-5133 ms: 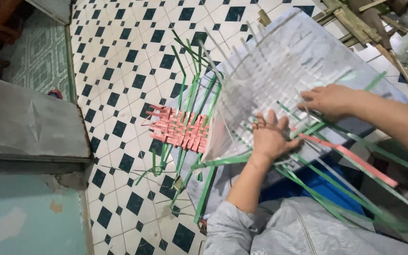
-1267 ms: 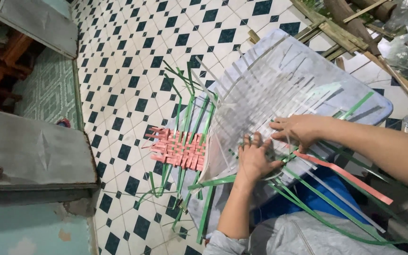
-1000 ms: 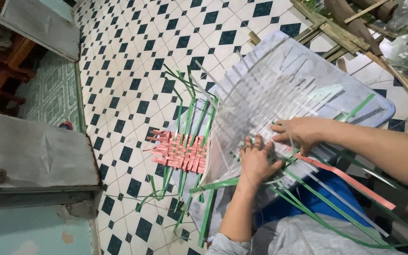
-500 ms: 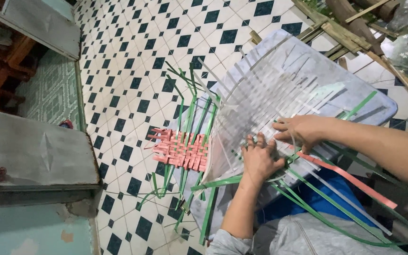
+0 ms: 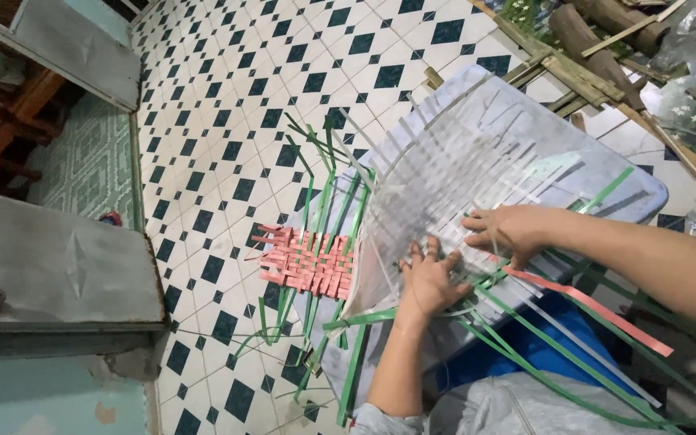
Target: The person weaves green and pink plastic strips through a white mesh frame held on their lap. They interlace the strips by hand, adjusting the tension and alignment of the weave throughout the clip.
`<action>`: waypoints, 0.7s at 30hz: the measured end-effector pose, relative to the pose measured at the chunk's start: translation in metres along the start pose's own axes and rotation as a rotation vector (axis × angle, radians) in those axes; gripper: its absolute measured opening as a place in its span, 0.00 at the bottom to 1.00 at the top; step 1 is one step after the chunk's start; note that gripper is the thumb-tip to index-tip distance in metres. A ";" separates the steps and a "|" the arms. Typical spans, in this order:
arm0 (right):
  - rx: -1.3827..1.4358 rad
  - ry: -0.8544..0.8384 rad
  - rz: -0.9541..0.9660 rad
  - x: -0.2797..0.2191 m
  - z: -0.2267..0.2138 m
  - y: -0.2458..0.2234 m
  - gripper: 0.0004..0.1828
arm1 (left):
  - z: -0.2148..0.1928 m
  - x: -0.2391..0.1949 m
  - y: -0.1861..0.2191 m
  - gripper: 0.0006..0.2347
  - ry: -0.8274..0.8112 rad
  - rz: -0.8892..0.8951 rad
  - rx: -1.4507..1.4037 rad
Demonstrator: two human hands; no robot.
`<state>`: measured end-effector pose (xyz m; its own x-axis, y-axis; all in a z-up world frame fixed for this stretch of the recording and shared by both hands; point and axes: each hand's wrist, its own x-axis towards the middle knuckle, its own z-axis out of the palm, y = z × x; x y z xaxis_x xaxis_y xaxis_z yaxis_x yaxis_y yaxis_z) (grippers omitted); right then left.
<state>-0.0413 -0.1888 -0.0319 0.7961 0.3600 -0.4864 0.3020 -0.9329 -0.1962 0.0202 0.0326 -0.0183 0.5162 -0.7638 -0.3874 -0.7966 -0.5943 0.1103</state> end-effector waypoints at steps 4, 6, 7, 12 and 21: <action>-0.014 -0.035 -0.001 -0.003 -0.005 -0.003 0.57 | -0.004 0.002 -0.005 0.31 -0.051 0.042 0.031; -0.059 -0.063 0.018 0.000 -0.005 -0.002 0.55 | -0.007 0.003 -0.004 0.31 -0.085 0.043 0.026; -0.059 -0.062 0.018 0.001 -0.003 -0.001 0.55 | -0.008 0.003 -0.004 0.31 -0.085 0.043 0.027; -0.078 -0.106 0.049 -0.002 -0.005 -0.003 0.56 | -0.005 0.007 -0.006 0.31 -0.093 0.051 0.046; -0.016 -0.075 0.047 0.000 -0.001 -0.002 0.56 | -0.023 -0.006 -0.001 0.35 -0.131 0.084 0.079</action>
<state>-0.0417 -0.1868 -0.0304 0.7681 0.3150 -0.5575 0.2743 -0.9486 -0.1580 0.0249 0.0322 0.0053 0.4054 -0.7674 -0.4967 -0.8601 -0.5043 0.0770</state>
